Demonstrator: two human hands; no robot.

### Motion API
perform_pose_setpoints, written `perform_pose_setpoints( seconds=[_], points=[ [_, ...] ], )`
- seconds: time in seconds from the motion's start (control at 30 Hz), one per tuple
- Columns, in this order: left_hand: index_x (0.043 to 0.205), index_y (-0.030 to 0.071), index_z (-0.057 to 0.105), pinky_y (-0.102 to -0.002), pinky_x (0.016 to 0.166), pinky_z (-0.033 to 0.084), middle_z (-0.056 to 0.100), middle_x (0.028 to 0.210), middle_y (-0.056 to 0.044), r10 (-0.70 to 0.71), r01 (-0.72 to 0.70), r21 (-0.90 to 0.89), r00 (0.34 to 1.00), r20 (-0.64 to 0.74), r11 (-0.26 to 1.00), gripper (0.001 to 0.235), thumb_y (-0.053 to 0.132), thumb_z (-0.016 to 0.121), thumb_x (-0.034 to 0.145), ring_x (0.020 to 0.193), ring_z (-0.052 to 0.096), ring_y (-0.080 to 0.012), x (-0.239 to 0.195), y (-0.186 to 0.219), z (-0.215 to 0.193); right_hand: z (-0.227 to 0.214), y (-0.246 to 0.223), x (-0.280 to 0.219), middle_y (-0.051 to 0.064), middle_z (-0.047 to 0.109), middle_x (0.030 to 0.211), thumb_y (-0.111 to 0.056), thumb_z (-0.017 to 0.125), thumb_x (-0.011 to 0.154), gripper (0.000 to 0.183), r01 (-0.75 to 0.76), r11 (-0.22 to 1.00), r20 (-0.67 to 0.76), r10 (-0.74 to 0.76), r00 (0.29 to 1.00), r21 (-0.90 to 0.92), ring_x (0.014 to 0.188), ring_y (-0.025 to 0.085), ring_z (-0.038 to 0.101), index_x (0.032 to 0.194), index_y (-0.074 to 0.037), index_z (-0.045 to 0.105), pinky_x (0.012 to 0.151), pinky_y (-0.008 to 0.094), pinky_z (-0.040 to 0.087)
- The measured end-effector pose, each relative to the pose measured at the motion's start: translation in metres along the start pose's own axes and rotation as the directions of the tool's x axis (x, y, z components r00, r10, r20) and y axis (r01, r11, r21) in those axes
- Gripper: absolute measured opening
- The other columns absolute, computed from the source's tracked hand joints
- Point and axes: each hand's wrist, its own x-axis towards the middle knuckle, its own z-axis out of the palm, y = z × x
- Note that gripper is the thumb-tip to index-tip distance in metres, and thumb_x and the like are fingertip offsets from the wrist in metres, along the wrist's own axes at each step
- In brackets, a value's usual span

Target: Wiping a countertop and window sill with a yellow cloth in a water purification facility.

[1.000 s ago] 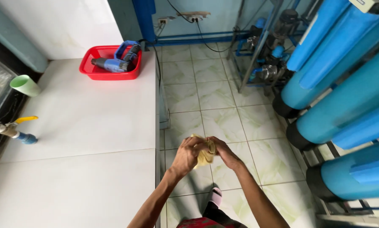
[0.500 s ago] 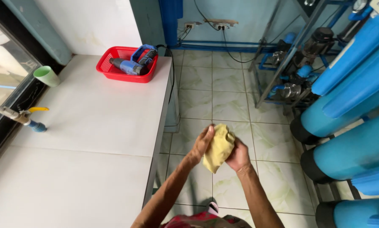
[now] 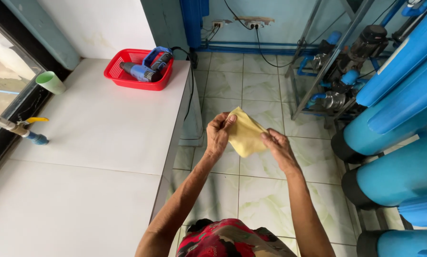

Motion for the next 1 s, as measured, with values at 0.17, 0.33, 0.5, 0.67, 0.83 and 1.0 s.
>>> perform_pose_setpoints(
  seconds=[0.17,0.33,0.5,0.67,0.83,1.0],
  points=[
    [0.107,0.002,0.074,-0.025,0.077,0.052,0.071,0.089,0.002,-0.007,0.006,-0.085,1.0,-0.009,0.996,0.027,0.025,0.077,0.093,0.081,0.061,-0.0084,0.013,0.001,-0.004,-0.003,0.005,0.018,-0.008,0.05,0.085,-0.032,0.066,0.108,0.027,0.119,0.954,-0.003,-0.123,0.992,0.275,0.079,0.004,0.044,0.093,-0.01,0.059,0.07,0.022,0.039],
    [0.113,-0.001,0.072,-0.029,0.075,0.053,0.069,0.091,-0.001,-0.047,0.039,-0.106,0.996,-0.075,0.994,0.03,0.023,0.078,0.096,0.082,0.058,-0.0132,0.028,-0.018,-0.026,0.027,-0.018,0.035,-0.006,0.067,0.098,-0.026,0.07,0.099,0.016,-0.029,0.826,0.058,-0.004,0.998,0.563,0.091,0.007,0.061,0.101,-0.011,0.066,0.078,0.025,0.051],
    [0.131,0.011,0.066,-0.034,0.085,0.055,0.062,0.113,-0.004,0.071,-0.014,0.326,0.984,-0.161,0.945,0.051,0.024,0.082,0.084,0.1,0.058,-0.0167,0.054,-0.061,-0.053,0.051,0.003,0.083,-0.001,0.069,0.1,-0.026,0.067,0.098,0.018,-0.143,0.707,0.02,0.179,0.984,0.693,0.092,0.013,0.066,0.11,-0.012,0.068,0.079,0.032,0.055],
    [0.147,0.01,0.052,-0.035,0.109,0.045,0.058,0.131,-0.007,-0.109,0.149,-0.155,0.965,0.24,0.977,0.066,0.028,0.079,0.09,0.127,0.054,-0.0212,0.065,-0.019,-0.061,0.086,-0.043,0.129,0.003,0.071,0.096,-0.031,0.065,0.093,0.023,-0.228,0.713,0.13,0.19,0.973,0.663,0.088,0.017,0.068,0.107,-0.013,0.067,0.074,0.035,0.056],
    [0.157,0.013,0.037,-0.037,0.118,0.036,0.054,0.148,-0.008,-0.12,0.218,-0.198,0.903,0.413,0.956,0.07,0.038,0.065,0.097,0.142,0.047,-0.0217,0.105,-0.001,-0.088,0.118,-0.028,0.214,0.0,0.067,0.099,-0.022,0.069,0.1,0.016,-0.182,0.853,0.196,0.096,0.976,0.488,0.091,0.014,0.063,0.108,-0.009,0.063,0.075,0.033,0.051],
    [0.15,0.0,0.044,-0.039,0.116,0.043,0.059,0.14,-0.012,-0.221,0.288,-0.371,0.952,0.213,0.883,0.057,0.036,0.055,0.107,0.133,0.055,-0.0236,0.17,-0.055,-0.123,0.184,-0.107,0.254,0.012,0.063,0.084,-0.02,0.066,0.096,0.018,0.272,0.894,0.448,-0.092,0.889,-0.357,0.08,0.025,0.062,0.099,-0.004,0.058,0.068,0.04,0.054]
  ],
)
